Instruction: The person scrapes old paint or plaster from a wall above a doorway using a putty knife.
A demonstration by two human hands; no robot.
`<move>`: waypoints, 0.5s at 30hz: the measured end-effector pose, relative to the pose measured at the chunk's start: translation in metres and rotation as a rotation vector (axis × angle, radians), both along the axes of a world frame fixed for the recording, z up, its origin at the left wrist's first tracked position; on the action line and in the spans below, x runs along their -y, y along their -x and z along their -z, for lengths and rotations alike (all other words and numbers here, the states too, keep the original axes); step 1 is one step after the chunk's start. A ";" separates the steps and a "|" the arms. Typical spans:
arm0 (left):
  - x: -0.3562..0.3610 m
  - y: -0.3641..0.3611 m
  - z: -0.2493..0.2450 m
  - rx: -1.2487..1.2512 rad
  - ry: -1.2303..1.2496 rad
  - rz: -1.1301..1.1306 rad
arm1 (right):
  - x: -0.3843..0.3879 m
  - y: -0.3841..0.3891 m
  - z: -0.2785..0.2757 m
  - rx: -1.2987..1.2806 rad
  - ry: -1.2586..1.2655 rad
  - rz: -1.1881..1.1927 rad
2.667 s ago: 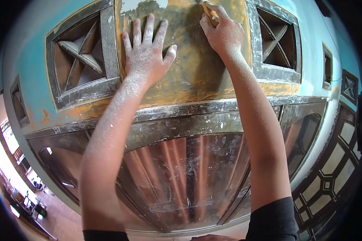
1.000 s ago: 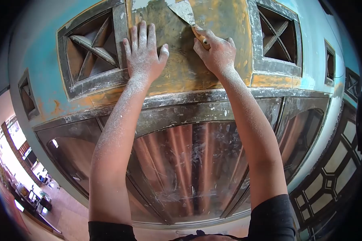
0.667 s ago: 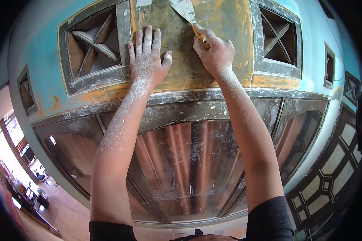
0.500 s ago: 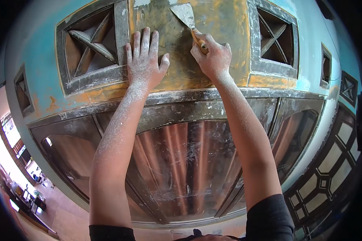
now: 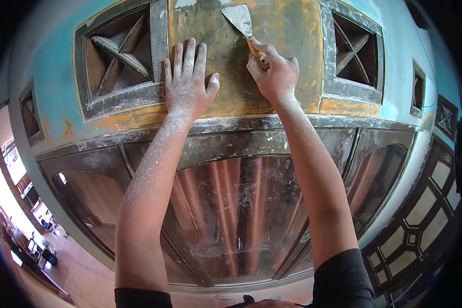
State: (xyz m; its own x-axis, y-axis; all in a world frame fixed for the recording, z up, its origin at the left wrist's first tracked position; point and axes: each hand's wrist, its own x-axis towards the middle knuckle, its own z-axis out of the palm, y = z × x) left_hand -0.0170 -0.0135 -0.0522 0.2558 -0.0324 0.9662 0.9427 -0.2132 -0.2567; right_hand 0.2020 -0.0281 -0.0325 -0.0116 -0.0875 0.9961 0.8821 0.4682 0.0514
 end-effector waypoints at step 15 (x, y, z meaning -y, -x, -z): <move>-0.001 0.010 -0.028 -0.107 -0.034 -0.004 | -0.006 0.002 -0.012 -0.005 -0.042 0.002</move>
